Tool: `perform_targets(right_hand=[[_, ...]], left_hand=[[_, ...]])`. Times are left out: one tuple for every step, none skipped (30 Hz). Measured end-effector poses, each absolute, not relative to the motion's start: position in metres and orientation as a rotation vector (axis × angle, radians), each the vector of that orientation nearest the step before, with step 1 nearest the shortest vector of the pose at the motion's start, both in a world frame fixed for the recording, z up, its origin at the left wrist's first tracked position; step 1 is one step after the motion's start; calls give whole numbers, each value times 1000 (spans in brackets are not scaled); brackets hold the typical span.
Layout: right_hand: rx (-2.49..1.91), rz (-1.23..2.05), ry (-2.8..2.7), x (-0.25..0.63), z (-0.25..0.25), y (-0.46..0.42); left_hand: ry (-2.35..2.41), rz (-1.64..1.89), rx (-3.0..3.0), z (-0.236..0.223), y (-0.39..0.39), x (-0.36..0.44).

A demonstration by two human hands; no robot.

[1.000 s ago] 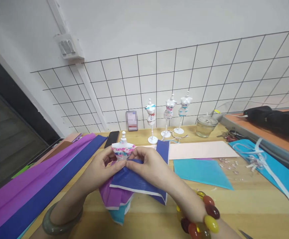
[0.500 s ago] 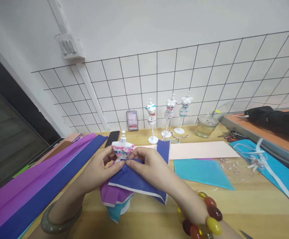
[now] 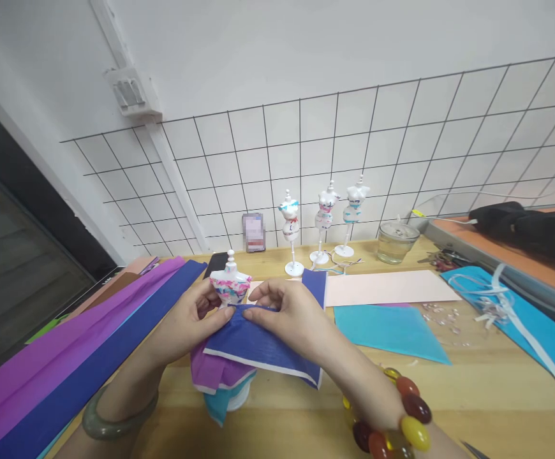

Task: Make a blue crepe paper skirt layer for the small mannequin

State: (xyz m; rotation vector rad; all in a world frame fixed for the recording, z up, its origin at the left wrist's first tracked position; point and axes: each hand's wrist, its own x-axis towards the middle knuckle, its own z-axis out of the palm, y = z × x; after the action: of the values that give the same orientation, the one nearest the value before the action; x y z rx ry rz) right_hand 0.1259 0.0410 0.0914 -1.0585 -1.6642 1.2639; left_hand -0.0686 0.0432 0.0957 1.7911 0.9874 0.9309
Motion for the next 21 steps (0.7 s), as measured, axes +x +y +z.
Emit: perform_targets(right_hand=[[-1052, 1282, -1685, 127, 92, 40], [-1050, 1298, -1708, 127, 92, 40], [-1052, 1307, -1731, 128, 92, 39], [-1052, 1310, -1748, 128, 92, 39], [-1051, 1310, -1758, 128, 93, 38], [-1051, 1308, -1764, 128, 93, 38], [-1049, 1304, -1766, 127, 94, 38], [-1046, 1301, -1768, 127, 94, 37], [-1041, 1299, -1769, 126, 94, 37], [-1036, 1295, -1769, 126, 94, 37], [-1031, 1291, -1769, 126, 94, 37], [-1026, 1287, -1771, 126, 94, 37], [-1024, 1280, -1778, 126, 94, 37], [-1027, 1272, -1790, 126, 94, 38], [-1034, 1265, -1805, 127, 95, 38], [-1042, 1252, -1821, 127, 95, 38], [-1049, 1237, -1836, 128, 96, 37], [-1058, 1218, -1851, 128, 96, 37], [-1066, 1198, -1863, 128, 97, 37], [-1074, 1177, -1876, 128, 97, 37], [-1078, 1159, -1890, 128, 97, 36]], left_hand=[[960, 922, 1783, 97, 43, -69], [938, 912, 1780, 97, 43, -69], [923, 903, 1781, 98, 42, -69], [911, 894, 1785, 99, 42, -69], [901, 886, 1789, 99, 41, -69], [893, 877, 1789, 99, 41, -70], [892, 873, 1788, 99, 41, -70], [896, 871, 1786, 99, 41, -70], [903, 870, 1784, 99, 41, -70], [909, 870, 1784, 99, 41, -70], [913, 872, 1786, 99, 41, -71], [912, 875, 1790, 99, 42, -71], [910, 877, 1793, 99, 43, -72], [909, 877, 1796, 99, 43, -72], [909, 876, 1795, 99, 44, -73], [910, 876, 1792, 99, 44, -73], [913, 873, 1784, 99, 44, -74], [914, 866, 1776, 99, 44, -74], [912, 859, 1769, 98, 44, -74], [906, 852, 1765, 98, 44, -74], [900, 843, 1765, 98, 44, -74]])
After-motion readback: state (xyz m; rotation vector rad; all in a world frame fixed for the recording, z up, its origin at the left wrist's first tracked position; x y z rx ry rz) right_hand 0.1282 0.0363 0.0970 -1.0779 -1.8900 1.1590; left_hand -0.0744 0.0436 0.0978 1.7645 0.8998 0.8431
